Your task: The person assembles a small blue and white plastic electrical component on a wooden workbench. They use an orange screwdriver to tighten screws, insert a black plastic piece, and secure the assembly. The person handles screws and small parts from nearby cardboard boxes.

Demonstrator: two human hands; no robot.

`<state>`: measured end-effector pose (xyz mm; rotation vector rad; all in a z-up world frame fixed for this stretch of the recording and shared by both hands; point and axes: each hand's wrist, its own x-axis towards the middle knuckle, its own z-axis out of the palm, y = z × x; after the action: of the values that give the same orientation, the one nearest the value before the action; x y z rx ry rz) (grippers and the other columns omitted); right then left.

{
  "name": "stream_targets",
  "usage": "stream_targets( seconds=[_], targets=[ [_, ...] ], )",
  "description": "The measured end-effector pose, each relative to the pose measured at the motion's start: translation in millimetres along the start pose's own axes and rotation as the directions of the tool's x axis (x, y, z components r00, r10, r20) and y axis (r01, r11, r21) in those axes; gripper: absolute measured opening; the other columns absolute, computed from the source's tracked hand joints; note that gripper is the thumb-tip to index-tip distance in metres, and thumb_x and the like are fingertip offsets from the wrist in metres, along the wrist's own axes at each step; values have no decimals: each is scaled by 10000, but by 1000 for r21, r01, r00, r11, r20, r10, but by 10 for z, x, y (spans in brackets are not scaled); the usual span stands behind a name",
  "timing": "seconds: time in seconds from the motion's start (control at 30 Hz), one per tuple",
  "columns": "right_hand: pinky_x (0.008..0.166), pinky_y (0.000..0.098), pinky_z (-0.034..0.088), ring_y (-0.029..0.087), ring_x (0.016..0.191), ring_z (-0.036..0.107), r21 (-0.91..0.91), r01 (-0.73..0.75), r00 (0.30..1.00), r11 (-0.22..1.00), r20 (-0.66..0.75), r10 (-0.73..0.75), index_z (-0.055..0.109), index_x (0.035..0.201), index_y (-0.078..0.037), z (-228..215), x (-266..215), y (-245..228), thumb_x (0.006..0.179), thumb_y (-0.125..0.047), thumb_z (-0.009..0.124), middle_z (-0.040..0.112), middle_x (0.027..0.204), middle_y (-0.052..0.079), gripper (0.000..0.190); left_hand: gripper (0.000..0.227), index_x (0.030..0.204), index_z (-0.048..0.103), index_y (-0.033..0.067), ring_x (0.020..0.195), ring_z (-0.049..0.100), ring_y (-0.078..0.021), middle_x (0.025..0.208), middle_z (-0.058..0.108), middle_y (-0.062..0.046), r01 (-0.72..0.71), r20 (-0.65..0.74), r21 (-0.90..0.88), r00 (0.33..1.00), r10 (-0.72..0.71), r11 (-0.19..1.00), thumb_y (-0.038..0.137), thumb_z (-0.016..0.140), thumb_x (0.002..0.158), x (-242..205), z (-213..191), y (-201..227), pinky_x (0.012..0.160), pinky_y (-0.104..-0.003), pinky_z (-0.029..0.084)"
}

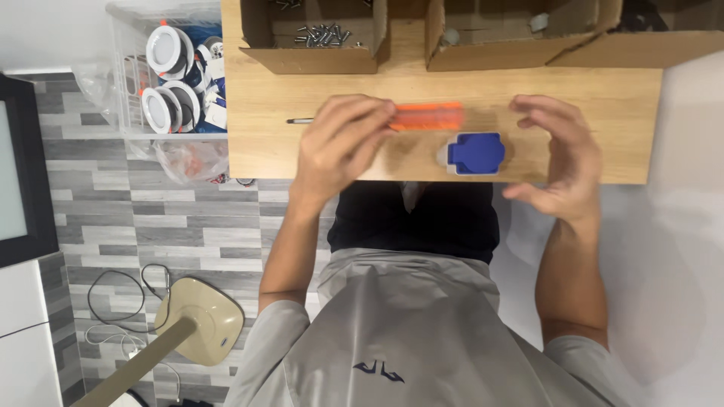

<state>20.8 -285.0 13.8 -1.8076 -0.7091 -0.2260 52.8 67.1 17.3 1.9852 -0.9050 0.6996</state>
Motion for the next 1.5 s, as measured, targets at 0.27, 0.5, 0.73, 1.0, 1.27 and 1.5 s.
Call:
stream_targets(
  seconds=[0.27, 0.5, 0.73, 1.0, 1.27, 1.5],
  targets=[
    [1170, 498, 653, 437, 1402, 699, -40, 295, 944, 955, 168, -285, 387, 1704, -172, 78, 410, -212, 991, -270, 885, 564, 1550, 294, 875, 186, 1317, 742, 26, 1121, 767, -342, 1267, 765, -138, -70, 1, -76, 998, 70, 995, 71, 690, 1145, 500, 29, 324, 961, -436, 671],
    [966, 505, 725, 533, 1086, 796, -113, 229, 973, 967, 51, -224, 630, 1133, 127, 62, 700, -305, 1004, 27, 728, 658, 1245, 457, 191, 240, 1272, 796, 107, 1273, 724, -379, 1379, 682, -112, -54, -154, -69, 987, 42, 996, 121, 898, 1055, 369, 201, 352, 1064, -475, 699],
    [960, 619, 699, 631, 1079, 789, -133, 185, 983, 974, 41, -181, 551, 1222, 72, 24, 1187, -123, 1069, -94, 731, 653, 1275, 540, 288, 271, 1240, 775, 134, 1189, 777, -312, 1253, 765, -96, -155, -128, -136, 982, 138, 978, 287, 881, 1042, 196, 729, 451, 978, -433, 676],
    [1065, 498, 613, 505, 1215, 769, -269, 283, 958, 921, 130, -257, 650, 1297, 141, 441, 1781, -69, 1207, 27, 724, 723, 1339, 429, 162, 646, 1471, 605, 141, 1477, 653, -362, 1563, 616, -108, 44, 195, -79, 980, -28, 996, 601, 813, 1066, 28, 885, 367, 1173, -474, 580],
    [1051, 417, 622, 421, 1211, 783, -330, 372, 923, 868, 230, -308, 655, 1340, 76, 683, 1890, 82, 1206, 58, 781, 715, 1400, 308, 185, 476, 1471, 586, 205, 1497, 640, -339, 1577, 599, -112, 84, 249, -114, 967, -54, 990, 399, 835, 1114, -43, 973, 347, 1213, -466, 564],
    [1087, 441, 627, 434, 1244, 762, -313, 380, 918, 871, 243, -314, 656, 1359, 114, 714, 1925, 62, 1213, 35, 756, 712, 1405, 330, 195, 447, 1521, 580, 224, 1469, 677, -311, 1565, 597, -112, 102, 291, -60, 953, -80, 993, 386, 759, 1144, -47, 944, 373, 1159, -427, 577]
  ],
)
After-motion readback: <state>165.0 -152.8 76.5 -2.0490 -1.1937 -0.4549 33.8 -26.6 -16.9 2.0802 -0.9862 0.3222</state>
